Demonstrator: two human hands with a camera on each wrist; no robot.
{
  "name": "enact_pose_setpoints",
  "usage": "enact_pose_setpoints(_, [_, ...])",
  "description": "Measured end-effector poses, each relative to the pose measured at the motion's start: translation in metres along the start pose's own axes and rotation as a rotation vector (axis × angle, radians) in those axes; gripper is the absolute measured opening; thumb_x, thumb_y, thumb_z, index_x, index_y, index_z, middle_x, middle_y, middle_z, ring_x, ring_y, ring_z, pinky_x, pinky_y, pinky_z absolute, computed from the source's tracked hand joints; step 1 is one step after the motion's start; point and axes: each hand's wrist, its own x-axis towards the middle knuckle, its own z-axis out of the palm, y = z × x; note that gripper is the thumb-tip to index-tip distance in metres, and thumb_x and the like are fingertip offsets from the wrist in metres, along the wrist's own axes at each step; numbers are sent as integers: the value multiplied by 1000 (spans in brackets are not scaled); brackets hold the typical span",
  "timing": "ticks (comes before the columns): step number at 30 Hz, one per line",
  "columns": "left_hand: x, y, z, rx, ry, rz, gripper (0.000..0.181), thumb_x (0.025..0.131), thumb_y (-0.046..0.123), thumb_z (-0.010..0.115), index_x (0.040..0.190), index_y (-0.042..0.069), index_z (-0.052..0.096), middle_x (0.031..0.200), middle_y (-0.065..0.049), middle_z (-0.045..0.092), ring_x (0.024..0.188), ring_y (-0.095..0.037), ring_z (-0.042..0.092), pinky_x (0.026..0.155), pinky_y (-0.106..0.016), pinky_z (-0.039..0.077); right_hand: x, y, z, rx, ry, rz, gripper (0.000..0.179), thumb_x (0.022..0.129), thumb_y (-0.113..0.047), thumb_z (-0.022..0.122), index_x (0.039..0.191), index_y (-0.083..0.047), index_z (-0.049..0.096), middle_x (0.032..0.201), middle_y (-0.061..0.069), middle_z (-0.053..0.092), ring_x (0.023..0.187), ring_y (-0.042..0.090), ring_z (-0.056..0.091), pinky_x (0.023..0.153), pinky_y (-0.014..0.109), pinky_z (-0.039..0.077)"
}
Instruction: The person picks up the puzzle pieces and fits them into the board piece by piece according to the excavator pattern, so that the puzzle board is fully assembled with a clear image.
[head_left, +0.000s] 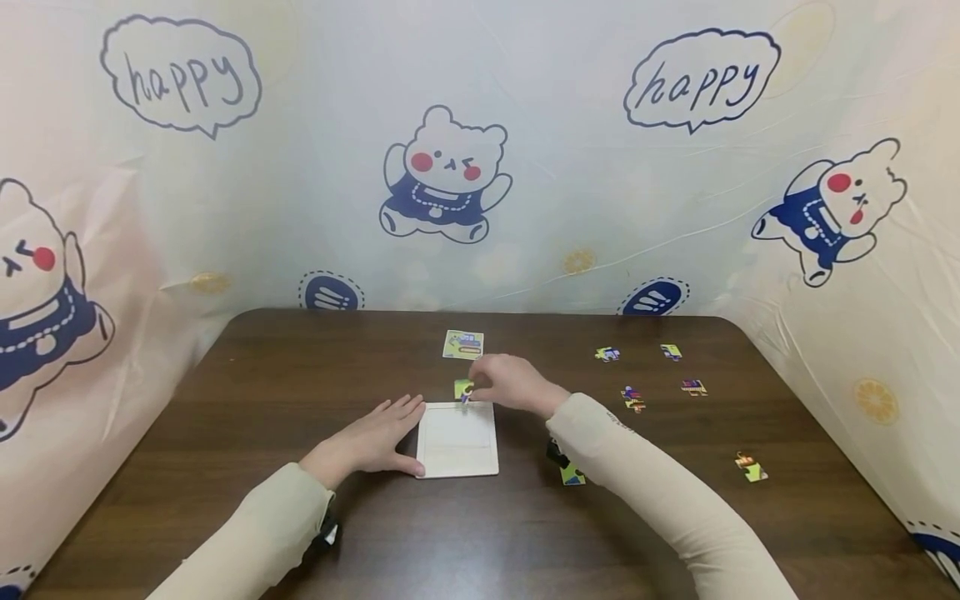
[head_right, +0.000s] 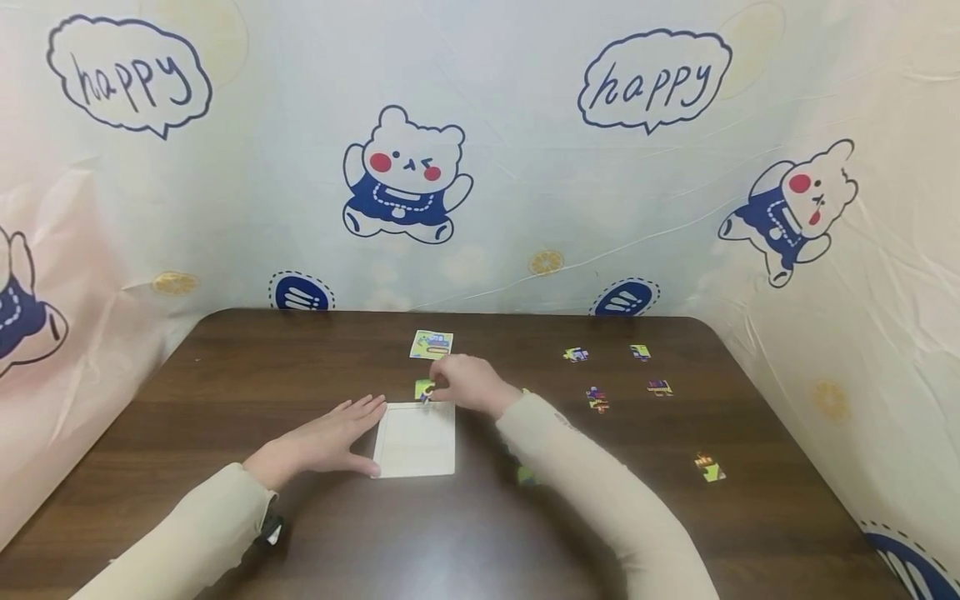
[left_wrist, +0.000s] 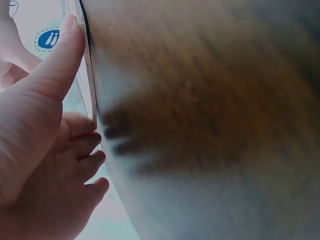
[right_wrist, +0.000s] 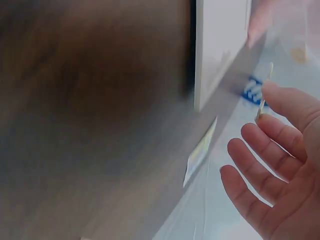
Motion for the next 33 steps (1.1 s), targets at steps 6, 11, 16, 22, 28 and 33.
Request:
enact_pose_setpoints(6, [0, -1, 0, 3, -2, 2, 98, 74, 56, 67, 140, -6, 29, 147, -21, 23, 135, -36, 16, 107, -50, 14, 5, -14, 17, -38, -60, -84, 23, 84, -24, 69, 102, -10, 67, 96, -1, 64, 80, 9, 57, 71, 26, 48])
enact_pose_setpoints(11, [0, -1, 0, 4, 4, 10, 98, 74, 55, 67, 140, -6, 29, 147, -21, 23, 135, -36, 16, 107, -50, 15, 8, -20, 28, -105, -56, -140, 20, 82, -21, 69, 100, -13, 69, 96, -3, 63, 83, 8, 57, 70, 26, 48])
enact_pose_setpoints(16, [-1, 0, -1, 2, 5, 11, 97, 74, 55, 67, 140, -7, 30, 146, -21, 24, 135, -36, 16, 107, -50, 15, 11, -26, 35, -165, -20, -184, 18, 79, -22, 71, 95, -14, 70, 88, -4, 61, 76, 7, 56, 63, 26, 48])
enact_pose_setpoints(22, [-2, 2, -2, 0, -4, -3, 96, 75, 55, 67, 139, -7, 31, 146, -21, 24, 135, -35, 16, 107, -49, 14, 14, -30, 38, -230, 28, -214, 15, 75, -24, 73, 87, -15, 70, 77, -7, 55, 67, 6, 53, 55, 25, 46])
enact_pose_setpoints(28, [-1, 3, -3, -7, -7, -5, 96, 75, 54, 67, 140, -7, 31, 146, -21, 24, 135, -35, 16, 107, -49, 14, 14, -32, 38, -219, 34, -213, 17, 76, -24, 74, 89, -15, 69, 80, -6, 57, 69, 7, 53, 56, 25, 46])
enact_pose_setpoints(33, [-1, 4, -3, -4, -7, -1, 95, 75, 53, 67, 139, -7, 31, 146, -21, 24, 135, -36, 16, 107, -49, 14, 14, -32, 37, -181, 3, -217, 17, 79, -26, 73, 94, -18, 70, 85, -5, 59, 72, 7, 55, 57, 24, 46])
